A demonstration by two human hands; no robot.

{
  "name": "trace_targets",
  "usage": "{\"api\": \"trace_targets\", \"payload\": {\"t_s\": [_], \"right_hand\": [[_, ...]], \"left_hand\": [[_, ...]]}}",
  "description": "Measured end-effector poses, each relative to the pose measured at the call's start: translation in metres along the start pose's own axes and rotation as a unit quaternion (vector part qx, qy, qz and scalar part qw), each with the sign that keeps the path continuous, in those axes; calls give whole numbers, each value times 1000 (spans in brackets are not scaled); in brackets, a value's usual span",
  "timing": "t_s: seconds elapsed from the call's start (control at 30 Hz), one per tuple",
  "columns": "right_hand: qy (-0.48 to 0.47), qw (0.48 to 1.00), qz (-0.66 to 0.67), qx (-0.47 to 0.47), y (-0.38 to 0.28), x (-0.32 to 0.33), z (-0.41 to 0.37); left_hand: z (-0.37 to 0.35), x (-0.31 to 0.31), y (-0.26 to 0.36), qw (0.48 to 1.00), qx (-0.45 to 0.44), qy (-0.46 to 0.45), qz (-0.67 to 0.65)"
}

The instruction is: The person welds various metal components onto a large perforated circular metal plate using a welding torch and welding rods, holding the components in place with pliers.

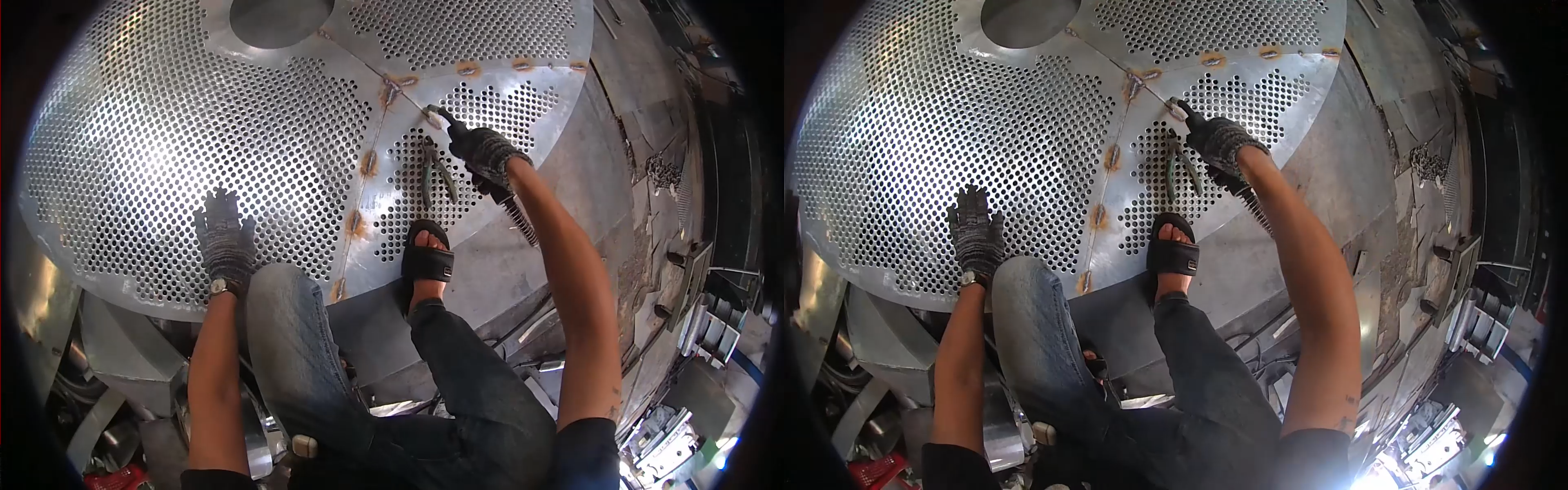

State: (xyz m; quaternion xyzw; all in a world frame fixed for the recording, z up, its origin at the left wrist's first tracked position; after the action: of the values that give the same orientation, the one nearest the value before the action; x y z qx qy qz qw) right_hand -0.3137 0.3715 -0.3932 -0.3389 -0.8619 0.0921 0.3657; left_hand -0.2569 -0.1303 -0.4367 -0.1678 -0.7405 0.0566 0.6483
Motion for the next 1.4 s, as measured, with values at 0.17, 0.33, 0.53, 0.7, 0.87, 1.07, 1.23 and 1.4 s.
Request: {"api": "trace_targets", "payload": {"t_s": [0.17, 0.33, 0.53, 0.7, 0.87, 1.07, 1.23, 1.4], "right_hand": [[5, 996, 65, -58, 18, -5, -8], [-4, 992, 83, -96, 33, -11, -10], [-14, 993, 72, -95, 32, -11, -14], [3, 1000, -13, -3, 23, -10, -13], [64, 974, -196, 90, 17, -15, -3], [46, 964, -231, 120, 15, -20, 1], [24, 974, -207, 87, 11, -19, -9], [13, 977, -207, 51, 6, -12, -24]], "left_hand": [[-1, -6, -2, 995, -34, 94, -17], [-1, -15, -4, 993, -40, 107, -12], [0, -19, -4, 994, -36, 98, -30], [-1, -8, -2, 994, -40, 101, -23], [-7, 9, 1, 982, -69, 169, -43], [-8, 11, 3, 982, -70, 171, -38], [-8, 10, 2, 981, -76, 175, -41], [-9, 9, 2, 982, -71, 170, -43]]}}
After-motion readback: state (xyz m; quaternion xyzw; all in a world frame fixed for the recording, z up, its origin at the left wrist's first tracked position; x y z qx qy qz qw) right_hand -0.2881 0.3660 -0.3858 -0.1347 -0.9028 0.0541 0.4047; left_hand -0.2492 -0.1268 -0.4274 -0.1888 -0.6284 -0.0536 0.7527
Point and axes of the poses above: each hand's wrist, its own z-axis towards the middle knuckle, its own x-axis out of the back of the hand, y = z × x, the point moved 7 cm from there along z, towards the middle knuckle, and after that the axes turned 4 degrees about y, right-handed, at the moved point
